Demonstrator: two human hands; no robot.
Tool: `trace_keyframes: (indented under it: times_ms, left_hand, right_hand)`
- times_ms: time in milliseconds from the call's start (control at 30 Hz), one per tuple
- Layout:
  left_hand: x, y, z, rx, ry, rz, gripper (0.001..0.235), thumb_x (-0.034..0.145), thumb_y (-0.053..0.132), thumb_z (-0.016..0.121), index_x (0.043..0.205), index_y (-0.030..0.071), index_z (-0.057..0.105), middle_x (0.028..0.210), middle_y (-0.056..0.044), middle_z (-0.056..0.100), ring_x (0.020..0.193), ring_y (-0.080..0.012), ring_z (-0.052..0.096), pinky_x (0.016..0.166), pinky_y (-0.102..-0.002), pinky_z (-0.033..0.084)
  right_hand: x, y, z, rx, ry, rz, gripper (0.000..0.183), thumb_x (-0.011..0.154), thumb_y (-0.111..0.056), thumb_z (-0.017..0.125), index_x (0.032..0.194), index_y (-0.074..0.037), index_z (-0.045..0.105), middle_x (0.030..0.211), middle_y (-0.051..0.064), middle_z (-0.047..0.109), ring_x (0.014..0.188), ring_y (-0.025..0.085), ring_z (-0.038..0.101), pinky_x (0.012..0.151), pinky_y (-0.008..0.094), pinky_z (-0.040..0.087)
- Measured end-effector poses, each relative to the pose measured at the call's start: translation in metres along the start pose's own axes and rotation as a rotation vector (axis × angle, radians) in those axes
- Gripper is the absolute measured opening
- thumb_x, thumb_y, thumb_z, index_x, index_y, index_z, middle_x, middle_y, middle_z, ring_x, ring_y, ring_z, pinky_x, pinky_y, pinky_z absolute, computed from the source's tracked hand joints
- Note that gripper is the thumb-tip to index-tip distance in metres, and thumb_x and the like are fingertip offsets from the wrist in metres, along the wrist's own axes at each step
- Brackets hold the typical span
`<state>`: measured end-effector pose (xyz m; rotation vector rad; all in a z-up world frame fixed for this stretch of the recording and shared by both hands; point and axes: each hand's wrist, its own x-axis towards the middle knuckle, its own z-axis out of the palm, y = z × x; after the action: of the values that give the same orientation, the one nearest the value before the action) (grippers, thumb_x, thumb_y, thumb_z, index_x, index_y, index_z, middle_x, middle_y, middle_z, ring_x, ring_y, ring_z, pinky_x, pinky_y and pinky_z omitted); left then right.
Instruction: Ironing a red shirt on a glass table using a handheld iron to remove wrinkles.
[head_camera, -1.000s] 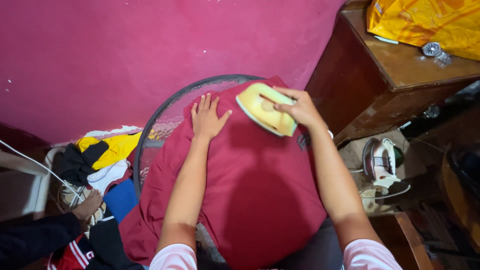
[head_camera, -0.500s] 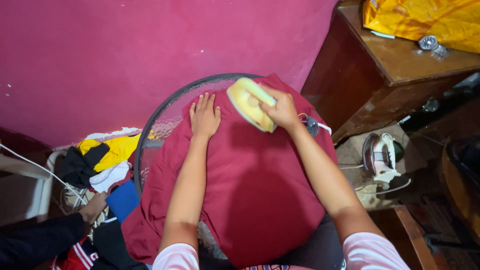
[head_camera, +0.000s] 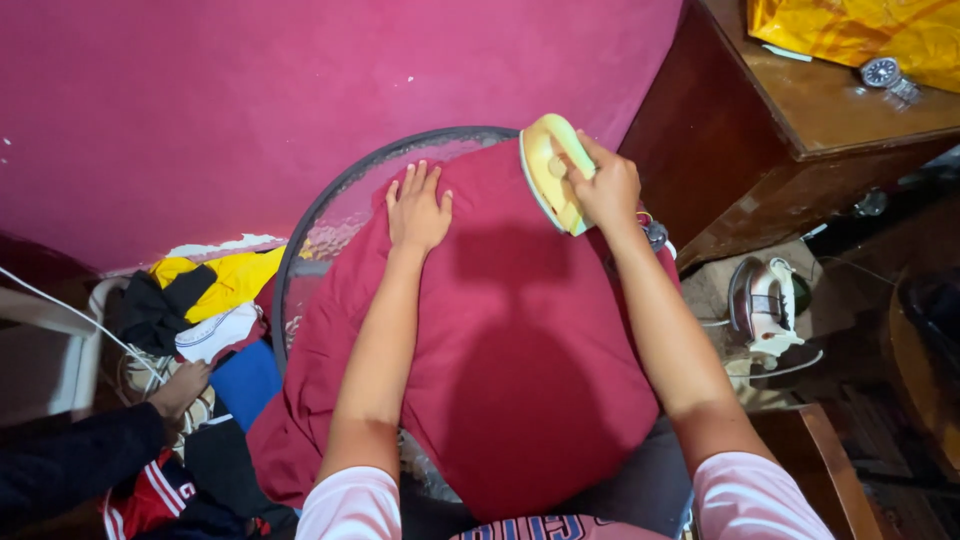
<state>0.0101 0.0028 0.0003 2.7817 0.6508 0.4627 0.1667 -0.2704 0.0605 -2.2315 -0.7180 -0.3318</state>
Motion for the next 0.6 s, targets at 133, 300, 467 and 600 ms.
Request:
trace_keyframes:
  times_ms: [133,300,467,600]
  left_hand:
    - [0.015,-0.005,0.002,0.011,-0.007,0.018,0.052,0.104,0.04,0.046,0.151,0.02,0.052,0.162,-0.009,0.044,0.153,-0.0238,0.035,0.123,-0.052,0.021]
    - [0.047,-0.014,0.01,-0.014,-0.03,0.036,0.05,0.105,0.041,0.045,0.151,0.022,0.053,0.163,-0.006,0.043,0.153,-0.0224,0.034,0.124,-0.051,0.02]
    - [0.056,-0.027,0.019,-0.045,0.042,0.066,0.046,0.103,0.044,0.052,0.144,0.025,0.06,0.157,-0.005,0.051,0.148,-0.0206,0.043,0.122,-0.05,0.026]
    - [0.041,-0.024,0.012,-0.047,0.201,0.12,0.04,0.101,0.041,0.059,0.133,0.019,0.068,0.145,-0.008,0.061,0.139,-0.0216,0.054,0.118,-0.047,0.033]
  right_hand:
    - [0.017,0.003,0.017,-0.025,0.089,0.005,0.048,0.088,-0.036,0.076,0.135,-0.029,0.069,0.11,0.011,0.077,0.1,0.04,0.071,0.087,0.051,0.057]
    - [0.038,0.01,0.024,-0.031,0.116,0.013,0.049,0.086,-0.034,0.076,0.135,-0.03,0.07,0.108,0.012,0.077,0.101,0.04,0.071,0.089,0.052,0.057]
    - [0.036,0.031,0.021,0.236,0.122,0.022,0.053,0.079,-0.022,0.084,0.131,-0.027,0.072,0.12,0.005,0.075,0.111,0.033,0.069,0.092,0.039,0.056]
    - [0.015,0.035,-0.023,0.266,0.159,0.074,0.05,0.077,-0.021,0.086,0.126,-0.026,0.075,0.12,-0.001,0.075,0.113,0.027,0.069,0.095,0.036,0.054]
